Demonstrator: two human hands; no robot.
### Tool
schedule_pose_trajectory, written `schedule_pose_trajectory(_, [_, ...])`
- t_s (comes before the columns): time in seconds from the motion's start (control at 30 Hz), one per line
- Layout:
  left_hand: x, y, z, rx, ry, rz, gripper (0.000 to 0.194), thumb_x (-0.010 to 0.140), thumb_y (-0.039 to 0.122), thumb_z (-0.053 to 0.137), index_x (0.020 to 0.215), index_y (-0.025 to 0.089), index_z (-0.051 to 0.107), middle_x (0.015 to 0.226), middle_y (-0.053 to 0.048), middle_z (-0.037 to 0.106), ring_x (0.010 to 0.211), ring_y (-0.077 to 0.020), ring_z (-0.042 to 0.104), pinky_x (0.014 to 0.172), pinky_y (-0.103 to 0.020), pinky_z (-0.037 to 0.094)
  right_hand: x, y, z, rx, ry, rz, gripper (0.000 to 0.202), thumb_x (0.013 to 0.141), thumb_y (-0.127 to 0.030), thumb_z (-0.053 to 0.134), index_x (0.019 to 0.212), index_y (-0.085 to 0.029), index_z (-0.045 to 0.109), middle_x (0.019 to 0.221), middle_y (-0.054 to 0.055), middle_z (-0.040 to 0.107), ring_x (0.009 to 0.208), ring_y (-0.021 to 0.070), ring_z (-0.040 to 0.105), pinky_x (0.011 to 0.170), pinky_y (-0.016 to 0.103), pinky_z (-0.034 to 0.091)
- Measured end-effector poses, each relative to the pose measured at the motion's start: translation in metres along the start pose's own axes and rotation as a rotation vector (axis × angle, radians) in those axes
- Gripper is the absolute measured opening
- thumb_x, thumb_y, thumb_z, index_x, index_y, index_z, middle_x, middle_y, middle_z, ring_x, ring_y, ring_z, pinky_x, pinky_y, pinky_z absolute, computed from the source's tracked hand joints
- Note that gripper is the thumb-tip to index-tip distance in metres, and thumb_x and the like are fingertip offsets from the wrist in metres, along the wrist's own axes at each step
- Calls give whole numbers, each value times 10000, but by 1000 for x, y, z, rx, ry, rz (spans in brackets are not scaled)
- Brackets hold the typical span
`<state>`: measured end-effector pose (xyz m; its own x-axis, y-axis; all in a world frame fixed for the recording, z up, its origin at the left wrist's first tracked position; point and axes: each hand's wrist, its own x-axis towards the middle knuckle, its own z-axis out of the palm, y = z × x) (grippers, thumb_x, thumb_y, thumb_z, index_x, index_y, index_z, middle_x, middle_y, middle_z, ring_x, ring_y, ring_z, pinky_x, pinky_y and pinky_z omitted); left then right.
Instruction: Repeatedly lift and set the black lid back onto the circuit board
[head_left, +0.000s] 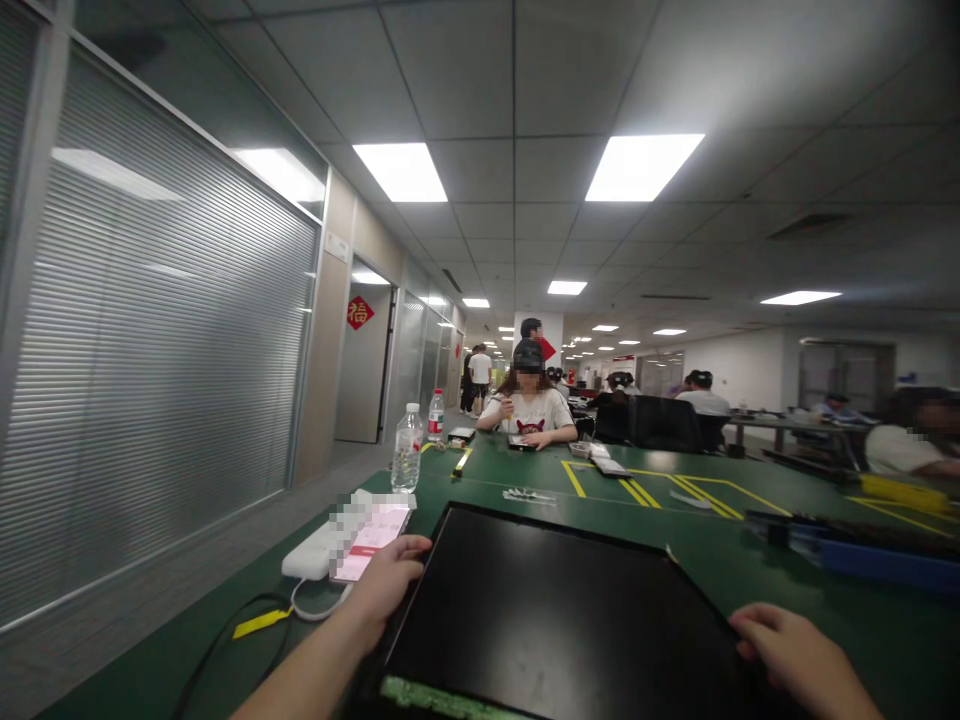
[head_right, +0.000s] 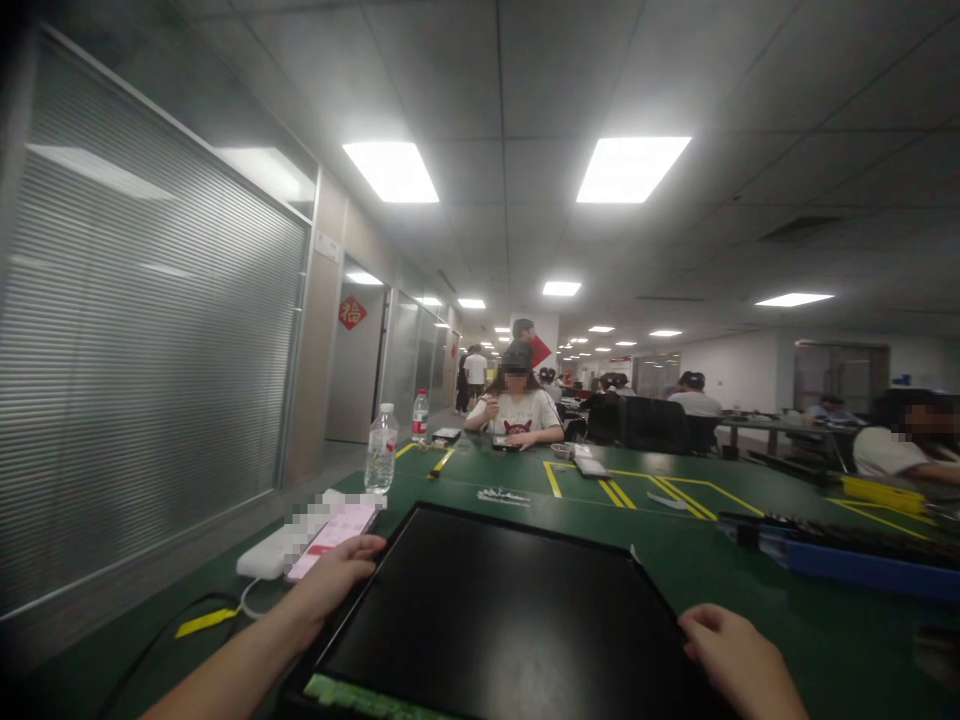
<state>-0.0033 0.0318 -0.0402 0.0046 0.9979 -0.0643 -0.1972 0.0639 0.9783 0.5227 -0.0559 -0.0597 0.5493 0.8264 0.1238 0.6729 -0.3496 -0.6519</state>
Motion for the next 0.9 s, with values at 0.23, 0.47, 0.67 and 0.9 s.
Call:
schedule_pose_trajectory(0.23, [0,2,9,-120,5,-146,346,795,-60,588,1041,183,610,635,8,735,533,-203,725,564,-289,573,-3,-2,-4,-3,-2,13,335,680,-526,518,748,-288,744,706,56,808,602,287,718,645,399,522])
schedule_pose_trajectory(0.47, [-5,3,9,-179,-40,-198,532,785,-36,711,1244,184,552,676,18,762,492,-218,738,529,-305,597,-5,-3,-4,-7,2,15,328,707,-507,525,764,-278,753,713,55,812,610,287,726,661,399,540])
schedule_pose_trajectory(0.67, [-10,5,6,-165,-85,-207,731,758,43,842,1393,186,509,719,2,815,521,-247,776,536,-328,626,-4,-2,-3,3,7,19,347,754,-493,488,765,-275,757,710,70,805,592,272,717,633,384,544])
schedule_pose_trajectory(0.9, [-15,9,7,-133,-141,-205,831,671,77,940,1400,120,545,691,-28,826,584,-277,804,593,-352,656,-6,-4,-6,11,-9,18,326,718,-501,557,770,-266,778,735,75,814,595,276,722,637,379,552])
